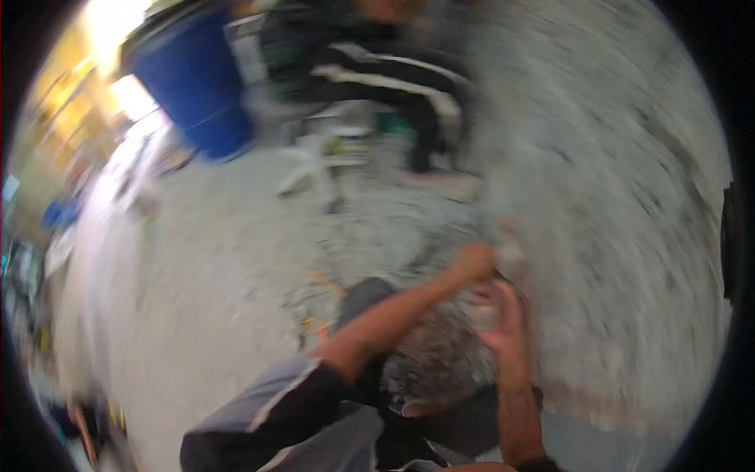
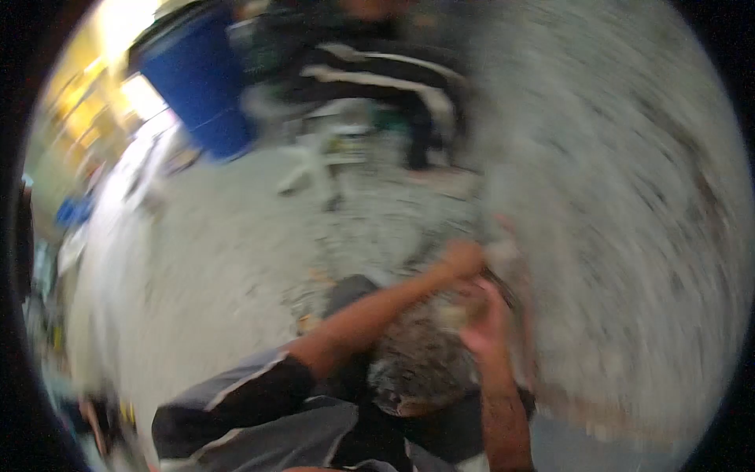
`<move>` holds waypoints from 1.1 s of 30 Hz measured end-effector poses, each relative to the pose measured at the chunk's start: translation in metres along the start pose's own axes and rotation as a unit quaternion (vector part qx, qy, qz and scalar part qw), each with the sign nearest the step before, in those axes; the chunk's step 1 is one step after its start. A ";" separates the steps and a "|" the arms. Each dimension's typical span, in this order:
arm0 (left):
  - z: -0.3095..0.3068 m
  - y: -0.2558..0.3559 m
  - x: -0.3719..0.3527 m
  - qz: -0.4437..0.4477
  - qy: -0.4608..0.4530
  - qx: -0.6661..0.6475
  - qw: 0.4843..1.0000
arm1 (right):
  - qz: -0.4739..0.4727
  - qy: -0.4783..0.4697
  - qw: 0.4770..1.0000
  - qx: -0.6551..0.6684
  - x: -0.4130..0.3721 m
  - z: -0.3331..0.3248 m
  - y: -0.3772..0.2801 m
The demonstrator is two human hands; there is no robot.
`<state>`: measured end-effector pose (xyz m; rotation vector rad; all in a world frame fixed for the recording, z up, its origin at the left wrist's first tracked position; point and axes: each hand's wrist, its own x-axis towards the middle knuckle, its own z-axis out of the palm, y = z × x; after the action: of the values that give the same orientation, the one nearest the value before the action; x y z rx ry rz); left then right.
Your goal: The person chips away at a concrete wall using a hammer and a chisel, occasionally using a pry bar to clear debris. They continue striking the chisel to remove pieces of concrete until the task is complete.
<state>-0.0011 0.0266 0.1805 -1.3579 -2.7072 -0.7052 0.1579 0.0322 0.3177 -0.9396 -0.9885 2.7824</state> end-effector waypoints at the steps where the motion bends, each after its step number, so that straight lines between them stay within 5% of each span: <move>1: -0.035 0.009 0.006 -0.044 -0.052 -0.101 0.993 | 0.016 -0.082 0.996 0.011 0.014 -0.027 -0.004; 4: -0.093 0.029 0.005 -0.172 0.040 -0.137 0.975 | -0.050 -0.022 0.998 0.021 -0.028 -0.005 -0.023; 6: -0.106 0.031 0.002 -0.163 0.069 -0.234 0.956 | -0.068 -0.028 0.985 -0.157 -0.046 -0.009 -0.034; 8: -0.108 0.025 -0.004 -0.119 0.096 -0.263 0.953 | -0.093 0.025 0.988 -0.119 -0.060 -0.020 -0.031; 10: -0.118 0.027 -0.003 -0.076 0.128 -0.283 0.948 | -0.233 0.106 0.921 -0.295 -0.072 -0.026 -0.030; 14: -0.167 0.051 0.029 -0.007 0.132 -0.295 0.946 | -0.311 0.150 0.897 -0.277 -0.098 -0.028 -0.055; 20: -0.236 0.114 0.110 0.046 0.119 -0.429 0.894 | -0.587 0.098 0.765 -0.246 -0.125 -0.007 -0.117; 22: -0.256 0.134 0.124 0.060 0.147 -0.456 0.876 | -0.670 0.129 0.683 -0.262 -0.132 0.005 -0.137; 26: -0.285 0.157 0.148 0.108 0.205 -0.482 0.845 | -0.679 0.170 0.633 -0.330 -0.156 0.037 -0.168; 28: -0.295 0.163 0.160 0.132 0.280 -0.458 0.833 | -0.694 0.200 0.556 -0.411 -0.164 0.054 -0.184; 32: -0.296 0.169 0.179 0.147 0.292 -0.427 0.843 | -0.689 0.235 0.489 -0.481 -0.178 0.093 -0.211; 33: -0.291 0.171 0.183 0.157 0.288 -0.433 0.840 | -0.705 0.249 0.436 -0.501 -0.182 0.102 -0.216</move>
<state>-0.0323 0.1338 0.5477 -1.3070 -1.6436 -2.0284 0.2156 0.1045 0.6035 -0.3315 -1.8721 0.3311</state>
